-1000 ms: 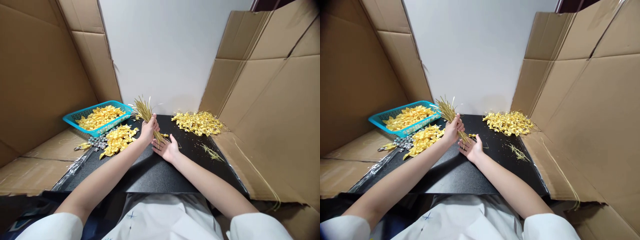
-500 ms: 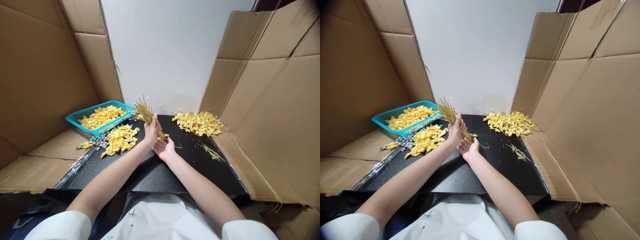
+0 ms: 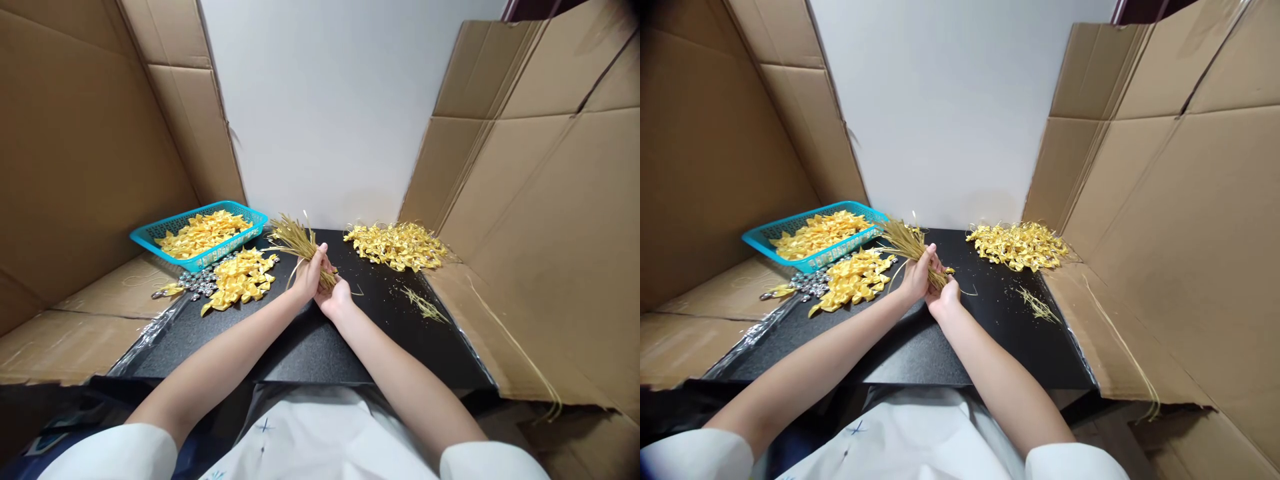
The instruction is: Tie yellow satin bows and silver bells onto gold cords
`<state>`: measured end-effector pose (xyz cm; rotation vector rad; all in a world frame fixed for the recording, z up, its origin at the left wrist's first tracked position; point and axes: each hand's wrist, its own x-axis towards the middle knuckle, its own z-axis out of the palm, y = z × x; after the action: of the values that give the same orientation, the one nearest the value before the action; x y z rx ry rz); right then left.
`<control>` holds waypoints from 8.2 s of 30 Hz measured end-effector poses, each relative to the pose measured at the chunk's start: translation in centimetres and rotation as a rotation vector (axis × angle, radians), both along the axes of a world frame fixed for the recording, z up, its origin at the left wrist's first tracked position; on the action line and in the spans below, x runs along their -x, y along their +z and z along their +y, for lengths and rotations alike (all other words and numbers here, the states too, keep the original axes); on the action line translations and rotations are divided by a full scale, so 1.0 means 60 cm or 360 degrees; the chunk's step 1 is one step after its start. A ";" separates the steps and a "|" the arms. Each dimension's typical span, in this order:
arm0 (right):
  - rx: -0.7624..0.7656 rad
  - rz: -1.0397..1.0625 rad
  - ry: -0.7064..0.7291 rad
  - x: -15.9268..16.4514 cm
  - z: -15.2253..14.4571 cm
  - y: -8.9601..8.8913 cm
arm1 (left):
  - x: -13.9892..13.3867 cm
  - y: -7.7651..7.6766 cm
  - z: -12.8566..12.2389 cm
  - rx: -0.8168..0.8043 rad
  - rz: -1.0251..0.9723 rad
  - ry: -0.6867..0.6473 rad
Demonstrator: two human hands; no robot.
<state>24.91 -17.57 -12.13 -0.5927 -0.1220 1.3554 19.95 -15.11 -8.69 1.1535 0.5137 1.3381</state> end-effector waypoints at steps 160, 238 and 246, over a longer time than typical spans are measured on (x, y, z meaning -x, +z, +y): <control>-0.0162 -0.0137 -0.0416 -0.104 -0.042 0.091 | 0.085 0.013 -0.020 0.0126 0.1777 -0.1261; 0.0001 -0.0091 -0.0193 -0.062 -0.028 0.063 | 0.075 0.062 -0.072 -0.1653 0.2670 -0.0232; -0.0010 -0.0112 -0.0195 -0.062 -0.028 0.061 | 0.093 0.047 -0.068 -0.1437 0.2677 -0.0248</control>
<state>28.61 -19.23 -8.49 -0.6329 -0.1448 1.2158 14.38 -19.16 -5.90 2.9221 0.9428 0.0619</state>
